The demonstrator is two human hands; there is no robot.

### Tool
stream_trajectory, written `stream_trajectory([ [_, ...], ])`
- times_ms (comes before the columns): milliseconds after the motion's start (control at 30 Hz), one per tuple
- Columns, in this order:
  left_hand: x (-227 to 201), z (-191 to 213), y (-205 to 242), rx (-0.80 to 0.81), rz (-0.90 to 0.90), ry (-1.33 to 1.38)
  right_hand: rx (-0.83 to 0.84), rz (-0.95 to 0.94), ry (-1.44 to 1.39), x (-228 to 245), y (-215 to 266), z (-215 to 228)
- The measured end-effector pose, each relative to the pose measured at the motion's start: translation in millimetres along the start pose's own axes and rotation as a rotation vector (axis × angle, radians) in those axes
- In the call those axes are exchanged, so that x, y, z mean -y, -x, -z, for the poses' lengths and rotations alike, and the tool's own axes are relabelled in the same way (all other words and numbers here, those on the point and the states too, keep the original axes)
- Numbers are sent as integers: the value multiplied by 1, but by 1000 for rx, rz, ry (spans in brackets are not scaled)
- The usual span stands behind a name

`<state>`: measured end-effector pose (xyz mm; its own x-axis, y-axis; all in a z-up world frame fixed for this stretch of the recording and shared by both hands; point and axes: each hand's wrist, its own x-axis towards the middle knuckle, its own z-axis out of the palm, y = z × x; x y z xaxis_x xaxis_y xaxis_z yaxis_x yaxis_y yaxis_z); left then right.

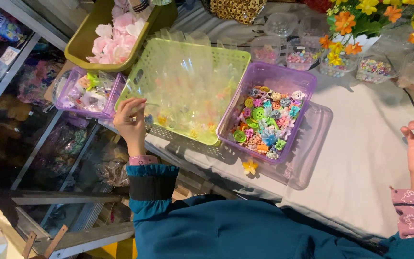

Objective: Sort small gift charms into plastic bags and secure them.

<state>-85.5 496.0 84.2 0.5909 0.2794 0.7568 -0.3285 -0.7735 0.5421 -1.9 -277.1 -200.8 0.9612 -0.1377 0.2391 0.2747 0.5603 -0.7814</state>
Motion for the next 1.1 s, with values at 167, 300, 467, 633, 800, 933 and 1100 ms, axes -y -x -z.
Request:
stream_trajectory([
  [167, 15, -6, 9, -42, 76, 118, -64, -30, -58, -8, 0, 16],
  [300, 23, -8, 16, -60, 147, 210, 17, -2, -7, -7, 2, 13],
  [467, 4, 2, 14, 84, 192, 164, 19, 4, 23, -11, 0, 20],
  [633, 5, 9, 17, 256, 212, 59, -42, -35, -15, -19, 0, 35],
  [800, 5, 6, 11, 312, 196, -10, 21, 1, 78, -1, 4, -5],
  [933, 0, 2, 3, 349, 207, -77, -6, 0, 80, 3, 5, -11],
  [1100, -2, 2, 1, 417, 333, -33, -13, -11, 66, 2, 5, -8],
])
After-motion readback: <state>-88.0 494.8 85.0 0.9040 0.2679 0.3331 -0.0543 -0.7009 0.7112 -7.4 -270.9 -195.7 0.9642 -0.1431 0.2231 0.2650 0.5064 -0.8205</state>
